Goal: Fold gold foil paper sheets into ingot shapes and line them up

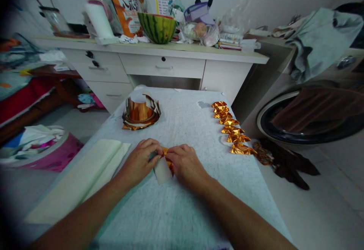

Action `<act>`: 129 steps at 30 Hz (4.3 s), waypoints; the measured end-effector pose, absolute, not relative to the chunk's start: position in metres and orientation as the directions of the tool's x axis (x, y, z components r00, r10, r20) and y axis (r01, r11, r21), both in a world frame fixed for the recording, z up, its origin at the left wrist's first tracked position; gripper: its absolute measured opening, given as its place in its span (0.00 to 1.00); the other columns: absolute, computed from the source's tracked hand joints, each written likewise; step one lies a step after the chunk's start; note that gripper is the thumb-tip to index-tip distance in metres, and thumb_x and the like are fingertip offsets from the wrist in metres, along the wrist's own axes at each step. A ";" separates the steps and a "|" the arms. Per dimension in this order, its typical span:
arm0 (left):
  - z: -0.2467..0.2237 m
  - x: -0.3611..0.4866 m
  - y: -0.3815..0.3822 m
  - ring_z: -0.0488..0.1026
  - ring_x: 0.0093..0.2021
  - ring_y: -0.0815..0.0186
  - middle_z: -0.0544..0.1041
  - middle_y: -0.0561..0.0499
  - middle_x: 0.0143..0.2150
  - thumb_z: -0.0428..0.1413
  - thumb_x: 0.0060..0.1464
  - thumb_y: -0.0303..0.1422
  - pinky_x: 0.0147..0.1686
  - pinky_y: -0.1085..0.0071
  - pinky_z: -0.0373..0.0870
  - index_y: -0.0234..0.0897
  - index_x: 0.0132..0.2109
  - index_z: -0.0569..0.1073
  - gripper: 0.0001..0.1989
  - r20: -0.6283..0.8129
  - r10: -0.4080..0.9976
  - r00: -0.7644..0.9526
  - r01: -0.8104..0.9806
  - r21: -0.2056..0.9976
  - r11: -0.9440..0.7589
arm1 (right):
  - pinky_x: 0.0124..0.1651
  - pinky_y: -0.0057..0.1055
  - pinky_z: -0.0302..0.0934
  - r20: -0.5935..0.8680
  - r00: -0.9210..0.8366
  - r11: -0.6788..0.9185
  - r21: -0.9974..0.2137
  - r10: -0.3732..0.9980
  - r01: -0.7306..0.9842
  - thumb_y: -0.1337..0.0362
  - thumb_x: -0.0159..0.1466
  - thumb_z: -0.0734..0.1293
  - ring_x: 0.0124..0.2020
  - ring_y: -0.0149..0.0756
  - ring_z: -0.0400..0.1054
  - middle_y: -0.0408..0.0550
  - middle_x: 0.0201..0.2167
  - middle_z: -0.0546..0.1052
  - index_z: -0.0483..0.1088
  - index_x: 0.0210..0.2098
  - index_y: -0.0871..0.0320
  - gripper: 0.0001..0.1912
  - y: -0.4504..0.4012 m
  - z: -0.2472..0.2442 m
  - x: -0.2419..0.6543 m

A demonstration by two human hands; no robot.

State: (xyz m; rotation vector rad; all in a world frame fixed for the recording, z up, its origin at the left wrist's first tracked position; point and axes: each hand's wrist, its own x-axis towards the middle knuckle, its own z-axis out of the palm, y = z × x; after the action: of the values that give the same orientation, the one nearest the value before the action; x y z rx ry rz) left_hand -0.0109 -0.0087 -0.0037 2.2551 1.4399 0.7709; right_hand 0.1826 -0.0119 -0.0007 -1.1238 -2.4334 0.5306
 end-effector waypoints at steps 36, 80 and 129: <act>0.017 -0.025 -0.028 0.64 0.50 0.63 0.68 0.52 0.44 0.50 0.43 0.16 0.52 0.63 0.62 0.42 0.42 0.68 0.20 0.069 0.760 0.647 0.538 0.664 -0.519 | 0.50 0.38 0.51 0.174 -0.625 0.588 -0.590 0.761 0.553 0.74 0.57 0.66 0.48 0.40 0.61 0.45 0.47 0.73 0.66 0.38 0.54 0.12 -0.014 0.004 0.190; 0.004 -0.009 -0.026 0.67 0.47 0.63 0.69 0.50 0.42 0.55 0.53 0.25 0.48 0.64 0.67 0.38 0.32 0.72 0.05 0.151 0.860 0.488 0.590 0.668 -0.453 | 0.51 0.41 0.54 0.167 -0.629 0.598 -0.561 0.760 0.573 0.73 0.59 0.65 0.49 0.40 0.61 0.48 0.51 0.71 0.68 0.31 0.57 0.05 -0.017 0.005 0.190; 0.002 -0.003 -0.023 0.68 0.44 0.62 0.69 0.52 0.39 0.55 0.50 0.23 0.45 0.63 0.66 0.38 0.32 0.69 0.05 0.130 0.887 0.443 0.619 0.671 -0.407 | 0.51 0.43 0.52 0.143 -0.588 0.560 -0.545 0.796 0.624 0.65 0.61 0.67 0.51 0.42 0.59 0.49 0.52 0.69 0.66 0.31 0.57 0.05 -0.023 0.005 0.184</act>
State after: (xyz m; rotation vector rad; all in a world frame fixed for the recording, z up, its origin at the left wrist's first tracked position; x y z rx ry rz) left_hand -0.0028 -0.0225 0.0019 2.1570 1.2595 0.6509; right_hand 0.1841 -0.0234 0.0049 -1.1569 -2.4229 0.6327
